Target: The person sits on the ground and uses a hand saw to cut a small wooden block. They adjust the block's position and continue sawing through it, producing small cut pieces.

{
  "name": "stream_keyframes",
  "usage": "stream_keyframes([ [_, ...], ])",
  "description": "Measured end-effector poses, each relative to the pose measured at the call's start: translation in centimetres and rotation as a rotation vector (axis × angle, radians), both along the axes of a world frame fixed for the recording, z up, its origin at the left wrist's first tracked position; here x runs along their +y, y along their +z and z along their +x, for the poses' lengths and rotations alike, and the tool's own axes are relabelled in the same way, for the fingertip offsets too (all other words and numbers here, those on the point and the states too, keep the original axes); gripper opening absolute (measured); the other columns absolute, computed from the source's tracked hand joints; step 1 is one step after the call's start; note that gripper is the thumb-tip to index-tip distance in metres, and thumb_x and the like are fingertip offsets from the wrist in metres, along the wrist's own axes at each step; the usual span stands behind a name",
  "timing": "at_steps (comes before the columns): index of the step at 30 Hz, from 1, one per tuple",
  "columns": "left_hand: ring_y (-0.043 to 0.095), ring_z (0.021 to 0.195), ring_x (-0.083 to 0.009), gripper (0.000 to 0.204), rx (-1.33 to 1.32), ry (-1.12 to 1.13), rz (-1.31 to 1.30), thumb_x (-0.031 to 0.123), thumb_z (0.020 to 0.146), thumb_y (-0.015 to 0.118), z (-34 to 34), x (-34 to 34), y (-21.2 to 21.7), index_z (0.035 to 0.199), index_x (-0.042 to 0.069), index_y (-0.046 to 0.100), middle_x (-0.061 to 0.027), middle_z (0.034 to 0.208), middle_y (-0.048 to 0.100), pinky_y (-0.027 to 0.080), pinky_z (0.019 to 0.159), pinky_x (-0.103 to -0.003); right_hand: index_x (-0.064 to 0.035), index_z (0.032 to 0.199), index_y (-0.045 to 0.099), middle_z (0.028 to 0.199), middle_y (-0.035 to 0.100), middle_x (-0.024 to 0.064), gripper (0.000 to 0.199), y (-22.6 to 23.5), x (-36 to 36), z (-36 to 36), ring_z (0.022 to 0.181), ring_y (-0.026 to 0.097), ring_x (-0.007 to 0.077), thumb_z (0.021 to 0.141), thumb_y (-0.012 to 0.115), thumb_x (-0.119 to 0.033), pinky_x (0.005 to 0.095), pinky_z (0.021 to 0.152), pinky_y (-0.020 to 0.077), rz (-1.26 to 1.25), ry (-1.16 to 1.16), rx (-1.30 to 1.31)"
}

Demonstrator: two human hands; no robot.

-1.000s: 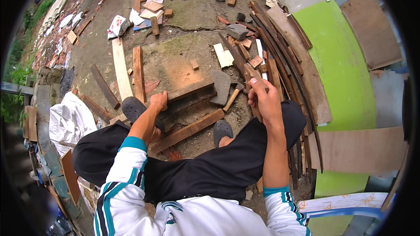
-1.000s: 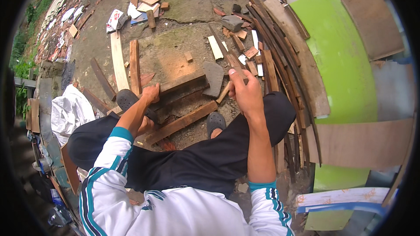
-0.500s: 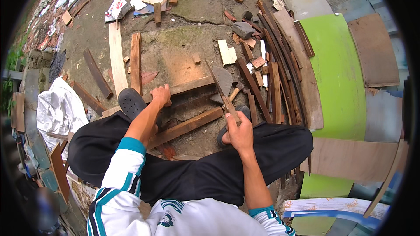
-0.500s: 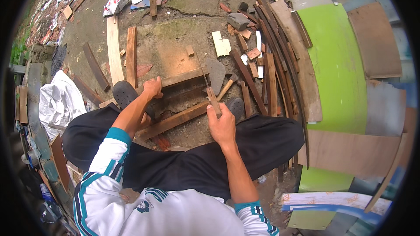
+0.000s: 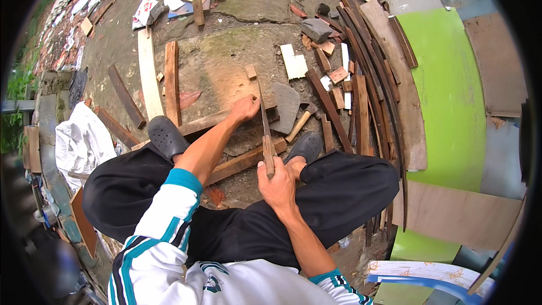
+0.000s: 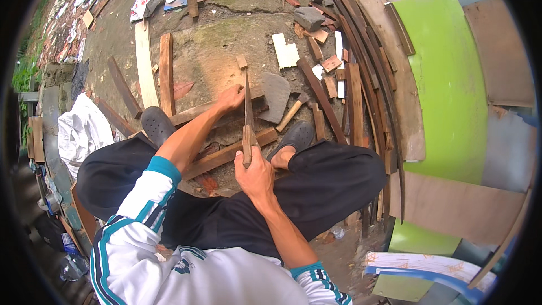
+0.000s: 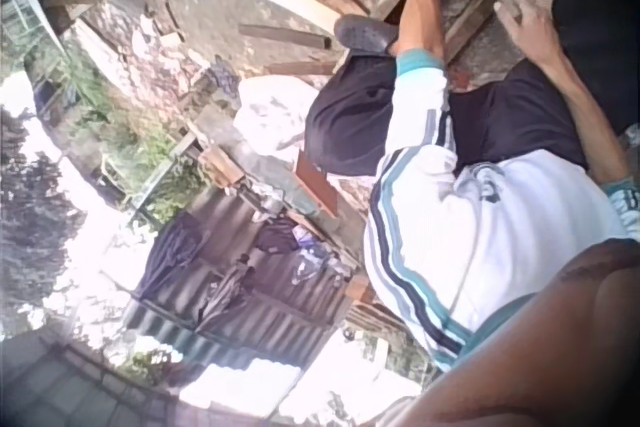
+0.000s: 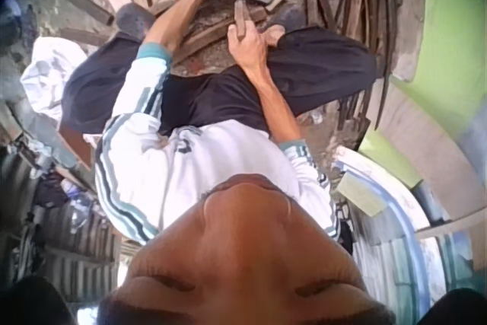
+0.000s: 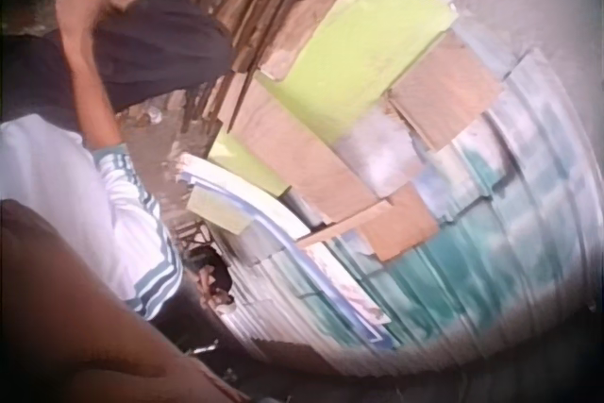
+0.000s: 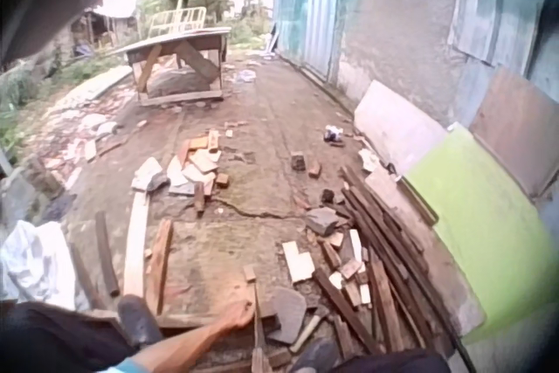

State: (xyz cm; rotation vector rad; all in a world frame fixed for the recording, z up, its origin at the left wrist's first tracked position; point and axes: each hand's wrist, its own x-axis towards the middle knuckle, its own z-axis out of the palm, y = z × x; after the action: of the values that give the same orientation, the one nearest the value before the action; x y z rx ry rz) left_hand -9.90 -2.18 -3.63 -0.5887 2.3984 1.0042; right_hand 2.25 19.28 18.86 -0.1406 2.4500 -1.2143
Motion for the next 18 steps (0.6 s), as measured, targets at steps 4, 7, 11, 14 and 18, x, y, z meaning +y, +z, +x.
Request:
stream_keyframes([
  [4, 0.054, 0.129, -0.0401, 0.061, -0.067, 0.006, -0.121, 0.052, 0.099, 0.039, -0.4, 1.6, 0.0, 0.136, 0.009, 0.062, -0.0223, 0.134, 0.063, 0.034, 0.107, -0.058, -0.0004, 0.097, 0.055, 0.073, 0.064, 0.0306, 0.034, -0.3, 0.6, 0.8, 0.070, 0.064, 0.0521, 0.097, 0.060, -0.034, 0.0574, 0.066, 0.0499, -0.019, 0.010, -0.027],
  [7, 0.053, 0.129, -0.0394, 0.061, -0.098, -0.026, -0.134, 0.053, 0.099, 0.037, -0.4, 1.7, 0.9, 0.138, 0.012, 0.060, -0.0200, 0.136, 0.061, 0.034, 0.106, -0.057, -0.0005, 0.094, 0.054, 0.073, 0.064, 0.0309, 0.034, -0.4, 0.9, 1.1, 0.072, 0.064, 0.0524, 0.097, 0.060, -0.034, 0.0580, 0.066, 0.0497, -0.063, 0.002, -0.051],
  [11, 0.052, 0.130, -0.0396, 0.061, -0.106, -0.024, -0.175, 0.053, 0.100, 0.035, -0.3, 1.5, 1.1, 0.138, 0.012, 0.060, -0.0186, 0.139, 0.059, 0.035, 0.105, -0.057, 0.0001, 0.097, 0.053, 0.076, 0.065, 0.0309, 0.035, 0.4, 1.4, 1.3, 0.073, 0.064, 0.0519, 0.097, 0.061, -0.034, 0.0577, 0.067, 0.0501, -0.061, 0.003, -0.059],
  [14, 0.052, 0.130, -0.0398, 0.061, -0.109, -0.019, -0.201, 0.053, 0.101, 0.035, -0.5, 1.6, 1.4, 0.138, 0.012, 0.060, -0.0190, 0.139, 0.058, 0.034, 0.106, -0.057, 0.0004, 0.103, 0.053, 0.079, 0.066, 0.0299, 0.036, 0.7, 1.8, 1.0, 0.075, 0.066, 0.0509, 0.096, 0.063, -0.033, 0.0565, 0.068, 0.0510, -0.071, -0.049, -0.078],
  [18, 0.051, 0.131, -0.0396, 0.058, -0.096, -0.016, -0.223, 0.052, 0.102, 0.035, -0.4, 1.8, 1.5, 0.139, 0.014, 0.059, -0.0206, 0.138, 0.058, 0.032, 0.107, -0.059, 0.0019, 0.117, 0.056, 0.079, 0.067, 0.0222, 0.041, 1.9, 2.2, 0.0, 0.072, 0.068, 0.0417, 0.093, 0.071, -0.028, 0.0480, 0.067, 0.0525, -0.108, -0.168, -0.092],
])
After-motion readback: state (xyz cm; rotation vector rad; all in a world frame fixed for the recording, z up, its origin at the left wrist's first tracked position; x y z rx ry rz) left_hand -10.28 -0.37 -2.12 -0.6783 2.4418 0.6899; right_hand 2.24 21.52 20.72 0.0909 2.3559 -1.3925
